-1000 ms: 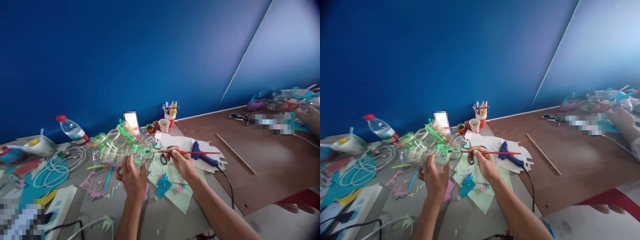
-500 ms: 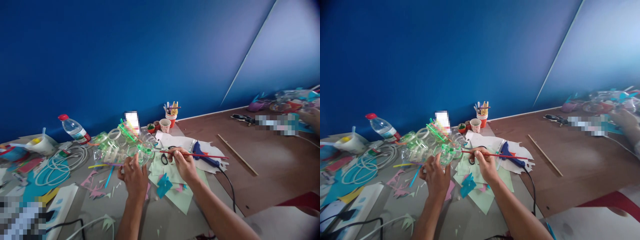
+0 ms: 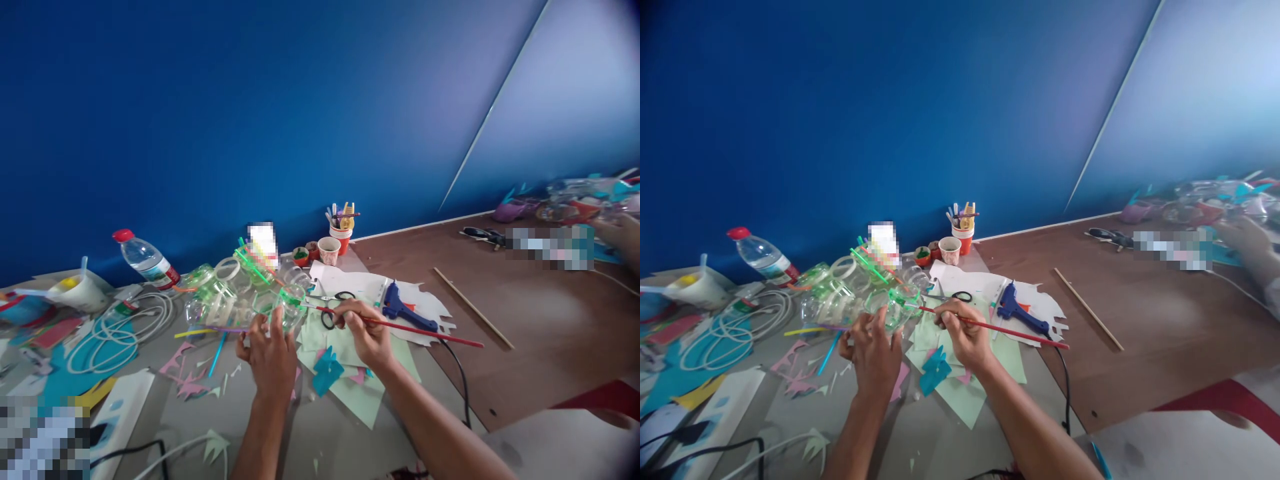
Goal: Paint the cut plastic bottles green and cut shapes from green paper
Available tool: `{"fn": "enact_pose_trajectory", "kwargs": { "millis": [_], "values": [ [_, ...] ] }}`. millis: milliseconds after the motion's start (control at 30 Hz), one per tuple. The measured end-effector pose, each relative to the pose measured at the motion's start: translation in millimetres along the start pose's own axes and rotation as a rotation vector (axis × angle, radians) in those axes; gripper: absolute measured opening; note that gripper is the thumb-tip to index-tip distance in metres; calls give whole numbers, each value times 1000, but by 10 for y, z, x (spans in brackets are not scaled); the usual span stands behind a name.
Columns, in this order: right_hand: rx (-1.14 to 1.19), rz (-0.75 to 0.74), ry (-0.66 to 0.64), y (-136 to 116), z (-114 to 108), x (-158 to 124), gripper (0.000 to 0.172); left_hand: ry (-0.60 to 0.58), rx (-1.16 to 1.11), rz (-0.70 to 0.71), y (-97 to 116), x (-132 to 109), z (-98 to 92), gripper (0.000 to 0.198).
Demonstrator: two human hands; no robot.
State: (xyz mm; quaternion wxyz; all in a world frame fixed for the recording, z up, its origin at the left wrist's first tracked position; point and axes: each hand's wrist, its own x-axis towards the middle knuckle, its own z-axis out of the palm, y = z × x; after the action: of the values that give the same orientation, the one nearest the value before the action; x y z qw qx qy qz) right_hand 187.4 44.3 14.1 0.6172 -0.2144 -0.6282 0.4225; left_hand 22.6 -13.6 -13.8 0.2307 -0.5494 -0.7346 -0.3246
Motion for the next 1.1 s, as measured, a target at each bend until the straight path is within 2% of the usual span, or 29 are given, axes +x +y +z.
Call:
{"fn": "enact_pose_trajectory", "kwargs": {
  "millis": [167,367,667,767,833,933,1033,1100],
  "values": [
    [-76,-34,-79,47,-6,-22,23,-14,-27,-11,-20,-2,19,37],
    [-139,-65,-91,64,-76,-26,21,12,-84,-93,-75,27,34,45],
    [-22,-14,-85,1,-7,-11,25,26,-116,-103,-65,6,44,43],
    [8,8,-30,5,-30,3,25,46,-191,-181,-70,32,34,50],
    [72,29,20,25,-51,15,23,60,-342,-296,-77,65,23,60],
    [247,88,63,59,-62,29,20,-2,-793,-545,-90,127,-6,67],
    [384,179,31,69,-43,33,20,-140,-1302,-798,-108,181,-45,52],
    [402,227,2,67,-30,23,22,-185,-1545,-917,-121,203,-72,42]
  ]
}}
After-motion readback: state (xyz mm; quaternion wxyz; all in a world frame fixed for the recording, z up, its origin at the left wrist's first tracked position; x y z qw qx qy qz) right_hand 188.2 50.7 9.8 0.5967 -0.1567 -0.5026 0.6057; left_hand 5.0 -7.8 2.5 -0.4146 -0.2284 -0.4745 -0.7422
